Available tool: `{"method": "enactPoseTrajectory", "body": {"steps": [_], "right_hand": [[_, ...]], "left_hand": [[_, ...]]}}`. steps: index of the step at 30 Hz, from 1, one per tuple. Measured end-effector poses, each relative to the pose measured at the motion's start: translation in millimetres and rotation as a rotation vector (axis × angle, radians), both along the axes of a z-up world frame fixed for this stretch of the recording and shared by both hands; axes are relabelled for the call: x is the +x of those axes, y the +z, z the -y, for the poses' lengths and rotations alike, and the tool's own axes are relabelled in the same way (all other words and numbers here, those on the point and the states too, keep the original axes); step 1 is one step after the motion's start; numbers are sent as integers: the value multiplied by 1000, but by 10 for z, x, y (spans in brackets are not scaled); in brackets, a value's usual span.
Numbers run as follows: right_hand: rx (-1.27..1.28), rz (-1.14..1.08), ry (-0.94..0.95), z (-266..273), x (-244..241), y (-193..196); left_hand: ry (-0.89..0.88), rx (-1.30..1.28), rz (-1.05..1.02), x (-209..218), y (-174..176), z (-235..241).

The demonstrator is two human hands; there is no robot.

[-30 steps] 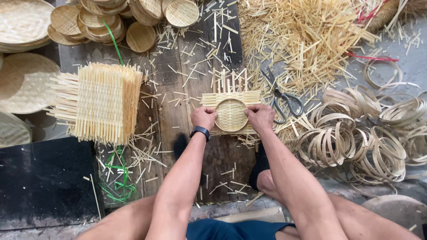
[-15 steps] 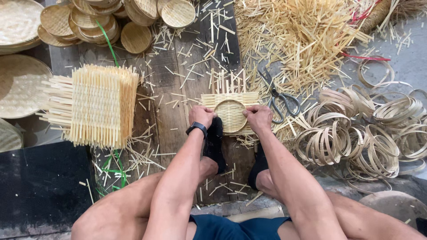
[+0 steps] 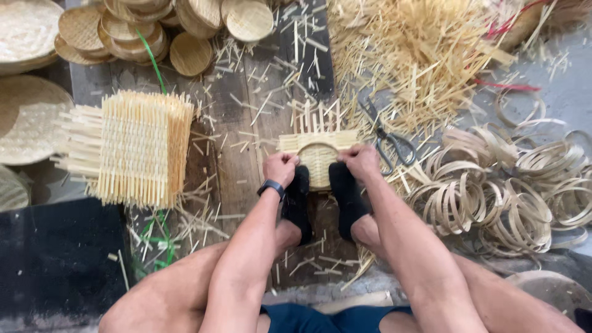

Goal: The person weaves bamboo strips into small round baskets using a pre-woven square base and a circular bamboo ring. They trim excess bamboo with shears and stack the finished baskets.

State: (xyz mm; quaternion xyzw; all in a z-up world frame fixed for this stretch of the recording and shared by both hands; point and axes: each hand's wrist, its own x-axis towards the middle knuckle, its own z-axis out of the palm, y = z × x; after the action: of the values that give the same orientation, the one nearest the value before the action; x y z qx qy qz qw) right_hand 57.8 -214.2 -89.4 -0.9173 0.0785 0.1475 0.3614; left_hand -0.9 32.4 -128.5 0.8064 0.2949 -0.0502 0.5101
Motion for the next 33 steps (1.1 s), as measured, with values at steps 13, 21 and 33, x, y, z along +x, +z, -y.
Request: {"method": "enactPoseTrajectory", "body": {"steps": [13,21,33], "right_hand": [[543,-503,-567,-760,-919,371],[527,-440,-663,-888,-1058,-95],[571,-312,-661,-823,-1147,-410]], "left_hand": [[-484,442,660,421,494,175],[-470,355,703,602,196,317],[-439,239,576,574,272,332]]}}
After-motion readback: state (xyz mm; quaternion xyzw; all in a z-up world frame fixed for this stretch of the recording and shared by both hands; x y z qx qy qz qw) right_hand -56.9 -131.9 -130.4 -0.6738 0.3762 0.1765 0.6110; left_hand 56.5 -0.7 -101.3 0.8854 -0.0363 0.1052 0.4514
